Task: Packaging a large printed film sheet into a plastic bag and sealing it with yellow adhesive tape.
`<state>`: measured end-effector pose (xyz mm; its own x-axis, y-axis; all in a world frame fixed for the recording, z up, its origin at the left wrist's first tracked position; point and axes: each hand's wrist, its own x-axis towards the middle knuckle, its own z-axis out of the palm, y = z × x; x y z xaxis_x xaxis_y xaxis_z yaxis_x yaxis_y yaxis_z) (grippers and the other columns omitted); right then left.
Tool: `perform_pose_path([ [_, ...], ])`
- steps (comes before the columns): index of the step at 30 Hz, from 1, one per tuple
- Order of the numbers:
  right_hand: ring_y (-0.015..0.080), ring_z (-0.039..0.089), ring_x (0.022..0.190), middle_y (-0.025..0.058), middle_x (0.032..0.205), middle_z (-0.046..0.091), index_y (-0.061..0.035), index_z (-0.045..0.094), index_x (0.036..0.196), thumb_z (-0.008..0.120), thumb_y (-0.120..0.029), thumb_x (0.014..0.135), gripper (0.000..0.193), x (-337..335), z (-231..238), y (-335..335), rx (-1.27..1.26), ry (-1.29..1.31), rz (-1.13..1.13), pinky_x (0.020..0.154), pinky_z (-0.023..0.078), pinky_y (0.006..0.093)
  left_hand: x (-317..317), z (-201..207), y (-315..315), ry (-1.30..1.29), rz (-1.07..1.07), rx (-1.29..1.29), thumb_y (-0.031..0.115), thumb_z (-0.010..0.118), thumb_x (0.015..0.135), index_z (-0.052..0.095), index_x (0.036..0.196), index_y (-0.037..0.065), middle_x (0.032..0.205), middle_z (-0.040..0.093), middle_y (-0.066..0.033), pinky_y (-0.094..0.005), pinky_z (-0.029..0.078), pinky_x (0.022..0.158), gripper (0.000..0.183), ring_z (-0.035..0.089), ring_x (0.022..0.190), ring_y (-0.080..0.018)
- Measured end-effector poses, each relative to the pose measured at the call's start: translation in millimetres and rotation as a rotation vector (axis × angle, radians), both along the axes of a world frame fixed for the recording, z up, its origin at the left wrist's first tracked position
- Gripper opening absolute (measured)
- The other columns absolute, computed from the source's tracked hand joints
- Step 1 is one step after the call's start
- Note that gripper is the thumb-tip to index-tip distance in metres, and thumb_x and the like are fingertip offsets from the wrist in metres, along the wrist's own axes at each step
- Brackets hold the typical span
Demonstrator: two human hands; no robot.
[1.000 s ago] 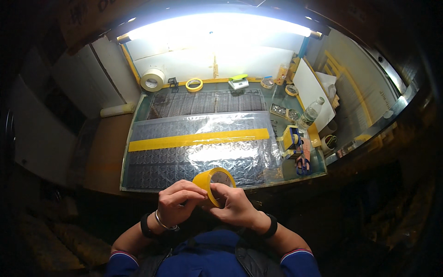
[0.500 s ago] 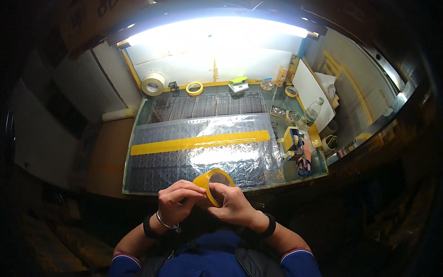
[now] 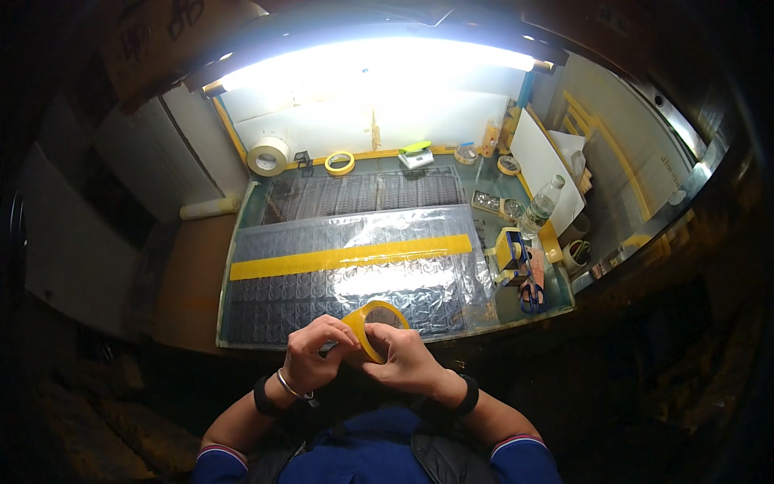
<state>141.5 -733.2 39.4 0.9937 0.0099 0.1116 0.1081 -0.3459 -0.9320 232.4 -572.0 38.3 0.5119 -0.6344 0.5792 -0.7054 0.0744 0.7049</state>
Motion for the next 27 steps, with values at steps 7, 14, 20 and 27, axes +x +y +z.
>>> perform_pose_path([
  [7,0.0076,0.045,0.058,0.0115,0.066,0.05,0.0005,0.054,0.086,0.067,-0.009,0.067,0.025,7.2,-5.7,0.5,0.131,-0.064,-0.037,0.054,0.041,0.0257,6.4,-0.8,-3.1,-0.041,0.0,-0.071,-0.013,0.063,0.065,0.06,0.078,0.002,0.08,0.066,-0.0093,-0.0278,0.051,0.067,0.021,0.064,0.074,-0.0205],
  [14,0.0068,0.049,0.062,0.0097,0.069,0.054,0.0006,0.055,0.088,0.067,-0.008,0.067,0.025,11.6,-6.8,-1.9,0.118,-0.017,-0.014,0.057,0.043,0.0244,4.7,2.0,-5.0,0.057,0.024,0.037,-0.011,0.066,0.065,0.062,0.076,0.001,0.078,0.063,-0.0081,-0.027,0.051,0.066,0.016,0.062,0.075,-0.0193],
  [20,0.0054,0.053,0.073,0.0073,0.077,0.058,0.0018,0.055,0.094,0.065,-0.005,0.069,0.027,12.3,-4.9,-1.9,0.252,-0.009,0.02,0.065,0.045,0.023,8.5,8.5,-4.0,0.108,0.056,0.018,-0.002,0.072,0.066,0.066,0.08,0.004,0.078,0.062,-0.0084,-0.0277,0.05,0.062,0.017,0.062,0.07,-0.019],
  [27,0.0092,0.058,0.077,0.012,0.08,0.06,0.002,0.055,0.097,0.067,-0.006,0.068,0.032,10.1,-6.9,-4.4,0.195,-0.008,0.038,0.068,0.047,0.025,9.7,7.9,-3.3,0.222,0.008,0.037,-0.005,0.071,0.066,0.068,0.08,0.004,0.078,0.061,-0.0092,-0.0259,0.05,0.063,0.017,0.061,0.07,-0.0169],
])
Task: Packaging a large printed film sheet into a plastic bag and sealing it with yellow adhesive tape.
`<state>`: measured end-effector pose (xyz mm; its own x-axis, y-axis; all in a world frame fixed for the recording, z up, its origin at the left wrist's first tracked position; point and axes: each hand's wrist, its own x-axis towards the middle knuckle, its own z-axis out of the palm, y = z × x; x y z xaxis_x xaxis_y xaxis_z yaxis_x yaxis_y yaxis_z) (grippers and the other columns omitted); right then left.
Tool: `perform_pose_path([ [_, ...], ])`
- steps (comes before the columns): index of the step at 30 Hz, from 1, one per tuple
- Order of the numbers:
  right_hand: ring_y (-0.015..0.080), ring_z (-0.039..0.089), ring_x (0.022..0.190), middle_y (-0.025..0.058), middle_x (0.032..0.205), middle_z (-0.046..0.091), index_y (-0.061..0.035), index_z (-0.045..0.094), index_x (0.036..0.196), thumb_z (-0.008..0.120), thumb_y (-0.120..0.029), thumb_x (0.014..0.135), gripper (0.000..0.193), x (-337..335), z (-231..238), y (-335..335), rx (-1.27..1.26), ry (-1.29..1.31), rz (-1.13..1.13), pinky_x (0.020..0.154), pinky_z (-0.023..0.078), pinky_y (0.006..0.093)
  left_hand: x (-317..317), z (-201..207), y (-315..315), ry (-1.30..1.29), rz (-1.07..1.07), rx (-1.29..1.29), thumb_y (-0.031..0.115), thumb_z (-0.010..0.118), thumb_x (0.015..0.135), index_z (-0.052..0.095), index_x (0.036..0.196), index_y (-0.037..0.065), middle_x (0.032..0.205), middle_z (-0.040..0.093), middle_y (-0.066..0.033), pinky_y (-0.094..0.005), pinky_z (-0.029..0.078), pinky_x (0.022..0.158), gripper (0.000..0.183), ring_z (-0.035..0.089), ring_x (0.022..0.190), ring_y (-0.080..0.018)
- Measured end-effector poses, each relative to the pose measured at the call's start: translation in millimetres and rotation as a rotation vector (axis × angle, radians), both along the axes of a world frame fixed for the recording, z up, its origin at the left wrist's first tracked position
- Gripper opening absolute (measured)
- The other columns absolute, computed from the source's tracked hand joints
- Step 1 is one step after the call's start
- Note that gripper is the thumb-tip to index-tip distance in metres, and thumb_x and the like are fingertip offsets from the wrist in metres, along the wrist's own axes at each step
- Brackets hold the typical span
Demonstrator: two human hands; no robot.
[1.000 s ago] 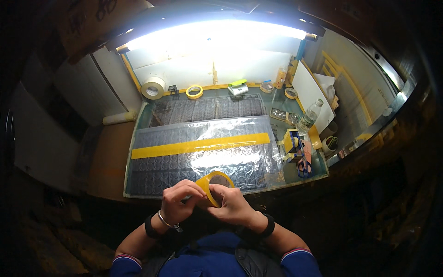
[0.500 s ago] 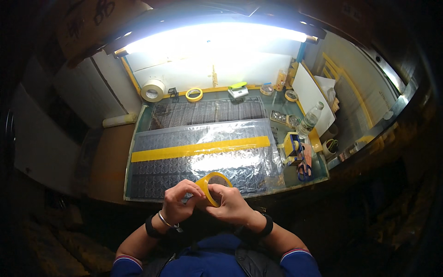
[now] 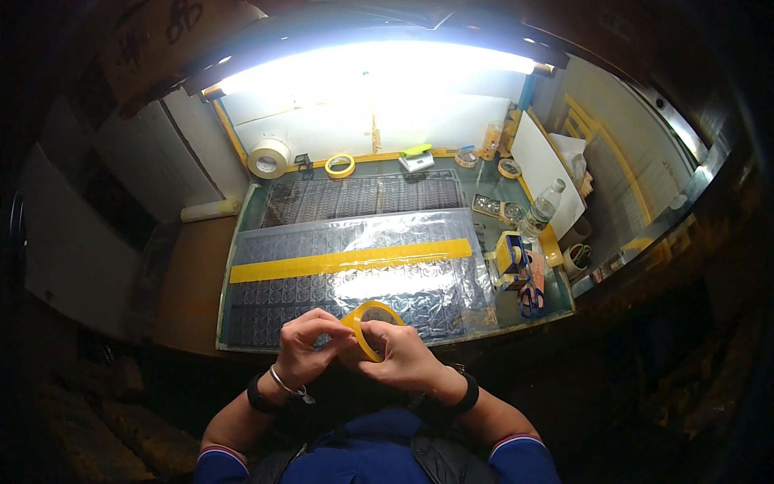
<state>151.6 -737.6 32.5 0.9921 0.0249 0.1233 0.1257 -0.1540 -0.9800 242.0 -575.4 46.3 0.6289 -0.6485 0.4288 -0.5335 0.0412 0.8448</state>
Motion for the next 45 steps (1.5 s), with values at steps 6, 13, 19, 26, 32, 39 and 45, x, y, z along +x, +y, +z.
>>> perform_pose_path([
  [6,0.0178,0.064,0.078,0.0168,0.083,0.062,0.0014,0.056,0.101,0.068,-0.008,0.066,0.038,-3.7,11.2,-1.4,-0.1,0.008,0.006,0.068,0.048,0.0282,1.2,7.5,2.9,-0.11,-0.024,0.052,-0.003,0.072,0.067,0.066,0.08,0.002,0.077,0.061,-0.0101,-0.0261,0.05,0.061,0.015,0.061,0.067,-0.0179],
  [13,0.0154,0.063,0.078,0.0161,0.082,0.062,0.0007,0.056,0.101,0.066,-0.008,0.067,0.037,-7.9,15.7,0.8,-0.138,-0.016,0.028,0.067,0.048,0.0289,-0.6,17.7,3.0,-0.365,-0.079,0.147,-0.003,0.066,0.072,0.058,0.083,-0.001,0.078,0.055,-0.011,-0.0306,0.048,0.061,0.013,0.057,0.07,-0.0247],
  [19,0.011,0.058,0.09,0.0084,0.098,0.062,0.0056,0.054,0.107,0.067,-0.004,0.074,0.037,-2.9,11.3,-1.3,0.348,0.131,0.112,0.079,0.047,0.0254,-19.1,17.2,4.6,-0.532,-0.261,0.074,-0.005,0.063,0.072,0.054,0.079,0.005,0.075,0.05,-0.0095,-0.0333,0.046,0.064,0.015,0.054,0.07,-0.0259],
  [26,0.0104,0.057,0.091,0.0081,0.101,0.06,0.0054,0.052,0.109,0.069,-0.006,0.075,0.04,5.7,12.4,-4.8,0.42,0.131,0.189,0.081,0.046,0.0243,-4.2,5.9,4.2,-0.021,0.071,0.022,0.004,0.071,0.071,0.067,0.095,0.004,0.085,0.056,-0.0078,-0.0262,0.047,0.07,0.024,0.056,0.078,-0.0162],
  [32,0.0083,0.056,0.076,0.0027,0.084,0.06,0.0024,0.059,0.094,0.068,-0.011,0.074,0.027,4.4,30.9,7.1,0.303,0.192,0.156,0.068,0.045,0.0234,-6.1,-7.8,13.9,0.111,0.025,-0.065,0.005,0.072,0.071,0.071,0.087,0.007,0.087,0.06,-0.0059,-0.025,0.047,0.072,0.016,0.056,0.081,-0.0138],
  [39,0.0078,0.057,0.076,0.0035,0.085,0.061,0.0062,0.057,0.097,0.071,-0.012,0.073,0.033,-6.4,31.9,19.3,0.287,0.264,0.151,0.066,0.046,0.0207,-17.4,-18.7,7.3,0.25,0.016,-0.053,0.013,0.065,0.081,0.063,0.086,0.003,0.092,0.05,-0.0061,-0.0257,0.042,0.077,0.011,0.05,0.09,-0.0167],
  [45,0.0242,0.066,0.068,0.0165,0.076,0.064,-0.0021,0.058,0.086,0.071,-0.011,0.072,0.021,0.0,-1.7,23.7,-0.341,-0.242,-0.313,0.058,0.05,0.0309,-11.8,-17.9,16.3,0.34,0.004,-0.114,0.013,0.062,0.082,0.06,0.085,0.004,0.096,0.045,-0.0072,-0.0282,0.039,0.082,0.01,0.047,0.094,-0.0186],
])
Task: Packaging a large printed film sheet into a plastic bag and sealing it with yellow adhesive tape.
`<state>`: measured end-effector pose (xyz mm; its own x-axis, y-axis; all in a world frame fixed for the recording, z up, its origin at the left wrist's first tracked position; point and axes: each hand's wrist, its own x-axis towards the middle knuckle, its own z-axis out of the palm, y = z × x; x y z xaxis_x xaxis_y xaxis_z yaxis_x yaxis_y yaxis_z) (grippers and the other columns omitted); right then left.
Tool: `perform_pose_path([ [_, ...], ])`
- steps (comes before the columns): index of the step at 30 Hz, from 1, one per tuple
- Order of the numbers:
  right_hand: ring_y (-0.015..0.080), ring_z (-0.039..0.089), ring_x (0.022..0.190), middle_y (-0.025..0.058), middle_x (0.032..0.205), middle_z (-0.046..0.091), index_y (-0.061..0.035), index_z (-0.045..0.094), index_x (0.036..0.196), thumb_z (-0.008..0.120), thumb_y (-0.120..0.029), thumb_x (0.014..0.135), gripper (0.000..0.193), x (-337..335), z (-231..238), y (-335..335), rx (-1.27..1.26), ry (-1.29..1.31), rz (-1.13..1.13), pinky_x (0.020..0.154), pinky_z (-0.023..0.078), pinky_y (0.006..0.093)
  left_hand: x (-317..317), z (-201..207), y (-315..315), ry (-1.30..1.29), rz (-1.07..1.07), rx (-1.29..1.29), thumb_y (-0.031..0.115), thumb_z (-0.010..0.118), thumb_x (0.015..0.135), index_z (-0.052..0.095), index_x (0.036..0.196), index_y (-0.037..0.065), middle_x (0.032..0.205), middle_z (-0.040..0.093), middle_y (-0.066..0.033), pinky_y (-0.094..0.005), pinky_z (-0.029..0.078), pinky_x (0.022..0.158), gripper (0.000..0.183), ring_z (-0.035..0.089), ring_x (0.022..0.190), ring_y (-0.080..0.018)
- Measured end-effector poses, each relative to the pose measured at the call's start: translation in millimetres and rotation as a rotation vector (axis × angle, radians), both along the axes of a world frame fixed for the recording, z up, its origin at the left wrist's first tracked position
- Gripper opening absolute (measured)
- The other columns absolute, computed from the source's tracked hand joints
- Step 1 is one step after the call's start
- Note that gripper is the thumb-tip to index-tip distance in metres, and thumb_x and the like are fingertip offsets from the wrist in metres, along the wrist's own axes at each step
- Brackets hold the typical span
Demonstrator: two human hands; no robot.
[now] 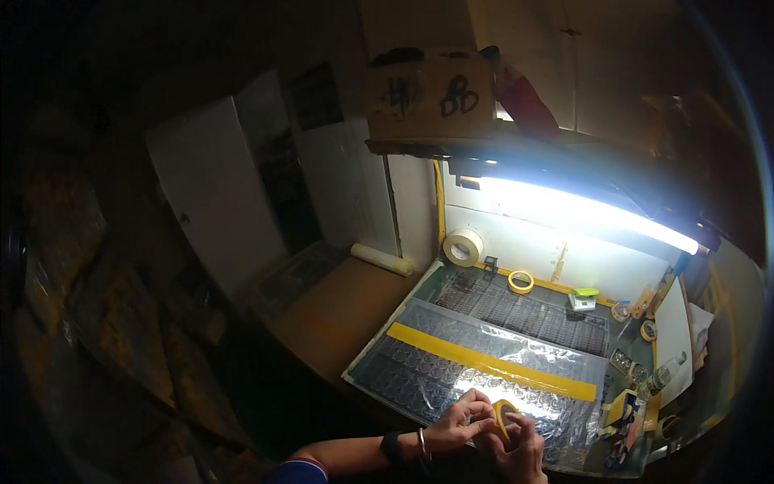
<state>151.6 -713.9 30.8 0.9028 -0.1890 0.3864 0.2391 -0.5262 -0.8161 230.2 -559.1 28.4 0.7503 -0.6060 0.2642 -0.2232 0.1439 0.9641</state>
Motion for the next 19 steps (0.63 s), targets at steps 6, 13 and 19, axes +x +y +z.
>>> perform_pose_path([
  [6,0.0165,0.064,0.067,0.0113,0.074,0.065,0.0008,0.061,0.079,0.07,-0.01,0.074,0.015,8.8,3.7,-5.2,-0.213,-0.13,0.027,0.058,0.049,0.0269,3.2,-4.7,5.1,-0.115,0.046,0.058,0.016,0.066,0.08,0.065,0.089,0.005,0.096,0.048,-0.0071,-0.0281,0.037,0.087,0.014,0.047,0.096,-0.018],
  [13,0.0068,0.058,0.067,0.0077,0.072,0.065,0.0014,0.062,0.086,0.063,-0.01,0.082,0.012,27.0,-8.1,5.3,0.39,0.161,0.1,0.057,0.046,0.0205,16.8,8.4,21.2,0.169,-0.007,0.155,0.008,0.066,0.08,0.066,0.099,0.001,0.105,0.057,-0.0093,-0.0249,0.047,0.082,0.02,0.055,0.095,-0.0144],
  [19,0.0067,0.058,0.071,0.0067,0.078,0.064,0.0017,0.062,0.091,0.06,-0.009,0.085,0.013,13.3,-20.0,4.5,0.389,0.266,0.066,0.061,0.047,0.0182,12.0,-13.1,12.9,0.309,-0.06,0.088,0.008,0.065,0.081,0.068,0.094,0.001,0.1,0.06,-0.0107,-0.024,0.047,0.079,0.015,0.057,0.09,-0.015],
])
